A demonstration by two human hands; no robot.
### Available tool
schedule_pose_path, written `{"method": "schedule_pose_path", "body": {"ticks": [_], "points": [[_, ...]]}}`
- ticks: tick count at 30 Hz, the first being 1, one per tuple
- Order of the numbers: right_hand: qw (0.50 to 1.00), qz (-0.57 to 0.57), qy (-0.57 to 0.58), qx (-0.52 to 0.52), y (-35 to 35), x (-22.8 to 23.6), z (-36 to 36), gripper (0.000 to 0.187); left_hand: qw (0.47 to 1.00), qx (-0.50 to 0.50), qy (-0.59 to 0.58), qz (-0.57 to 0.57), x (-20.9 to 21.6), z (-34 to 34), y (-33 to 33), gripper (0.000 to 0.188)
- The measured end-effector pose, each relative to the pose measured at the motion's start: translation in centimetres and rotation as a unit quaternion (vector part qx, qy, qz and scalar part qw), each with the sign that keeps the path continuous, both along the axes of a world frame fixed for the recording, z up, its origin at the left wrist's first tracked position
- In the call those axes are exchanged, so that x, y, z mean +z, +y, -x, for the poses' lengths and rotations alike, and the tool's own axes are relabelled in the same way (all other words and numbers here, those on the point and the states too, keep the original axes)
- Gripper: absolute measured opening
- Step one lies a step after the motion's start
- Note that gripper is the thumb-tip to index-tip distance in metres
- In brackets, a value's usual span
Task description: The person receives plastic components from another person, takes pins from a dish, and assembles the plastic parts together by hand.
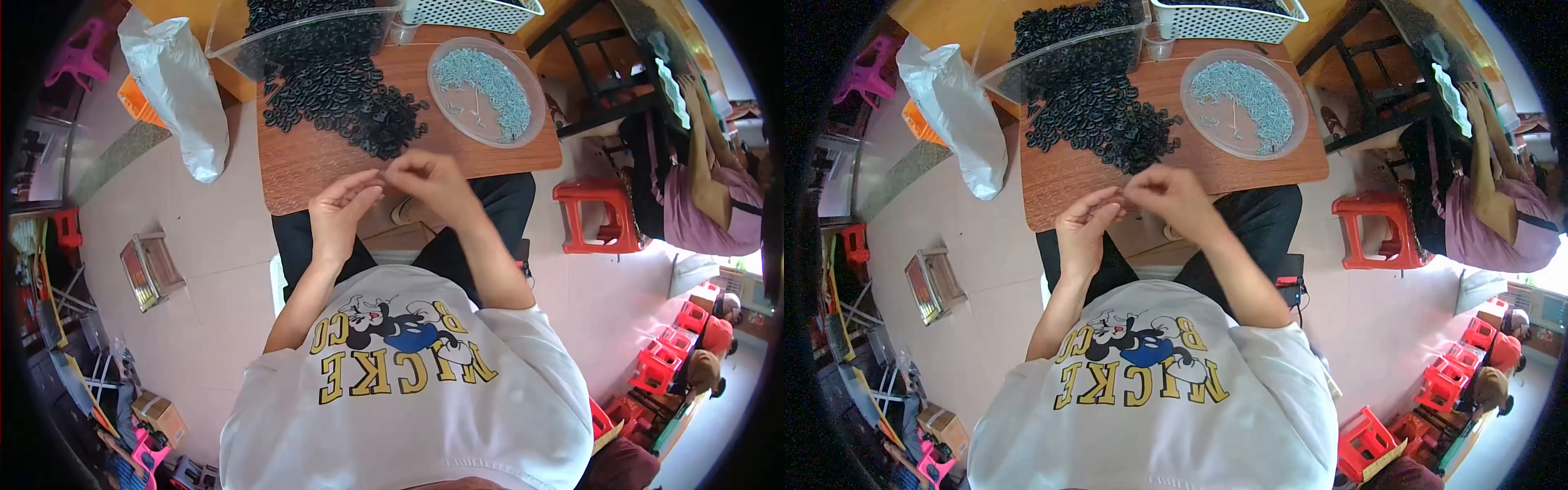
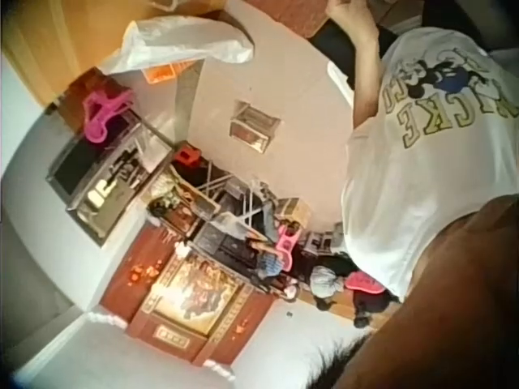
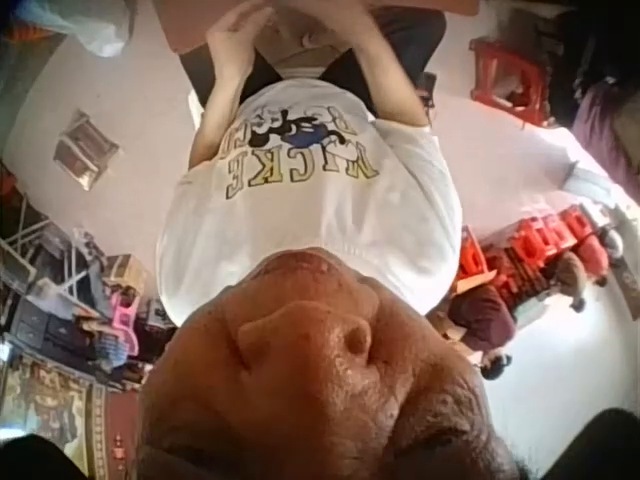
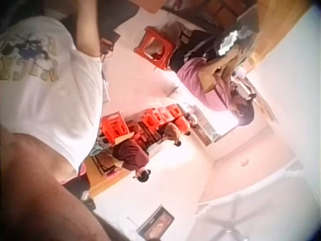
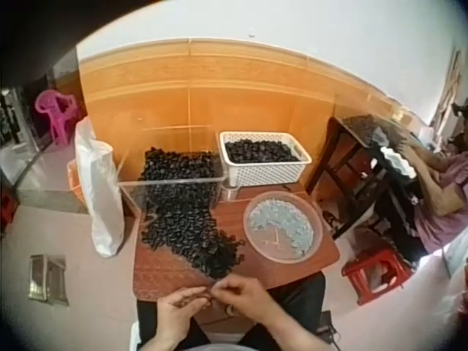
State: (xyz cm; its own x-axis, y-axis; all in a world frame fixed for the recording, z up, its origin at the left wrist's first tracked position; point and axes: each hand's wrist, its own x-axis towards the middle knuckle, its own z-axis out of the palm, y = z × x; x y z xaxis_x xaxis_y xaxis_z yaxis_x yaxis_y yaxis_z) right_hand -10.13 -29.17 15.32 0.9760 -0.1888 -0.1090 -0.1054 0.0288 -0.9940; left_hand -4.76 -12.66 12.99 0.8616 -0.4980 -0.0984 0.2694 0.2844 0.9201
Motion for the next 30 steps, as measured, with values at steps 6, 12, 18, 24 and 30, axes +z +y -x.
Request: {"method": "schedule_pose_path", "body": {"ticks": [6, 12, 18, 24, 30], "points": [[0.998, -0.018, 0.054, 0.012, 1.9, -1.6, 0.8, 0.015, 1.0, -0.015, 0.015, 0.01, -1.5, 0.0, 1.1, 0.016], [0.833, 0.511, -0.079, -0.198, -2.9, -4.9, -1.5, 0.022, 0.99, -0.016, 0.118, 0.074, -1.7, 0.2, 0.9, 0.013], [0.814, 0.555, -0.015, -0.17, -3.6, -6.3, -2.1, 0.026, 0.99, -0.025, 0.122, 0.062, -1.8, 0.1, 1.4, 0.014], [0.839, 0.497, -0.062, -0.214, -3.7, -5.7, 0.2, 0.023, 0.989, -0.009, 0.136, 0.055, -2.2, 0.2, 1.5, 0.014], [0.967, 0.026, -0.041, -0.249, -1.1, -3.9, 1.9, 0.023, 0.982, -0.016, 0.171, 0.08, -1.2, -0.4, 0.6, 0.016]]}}
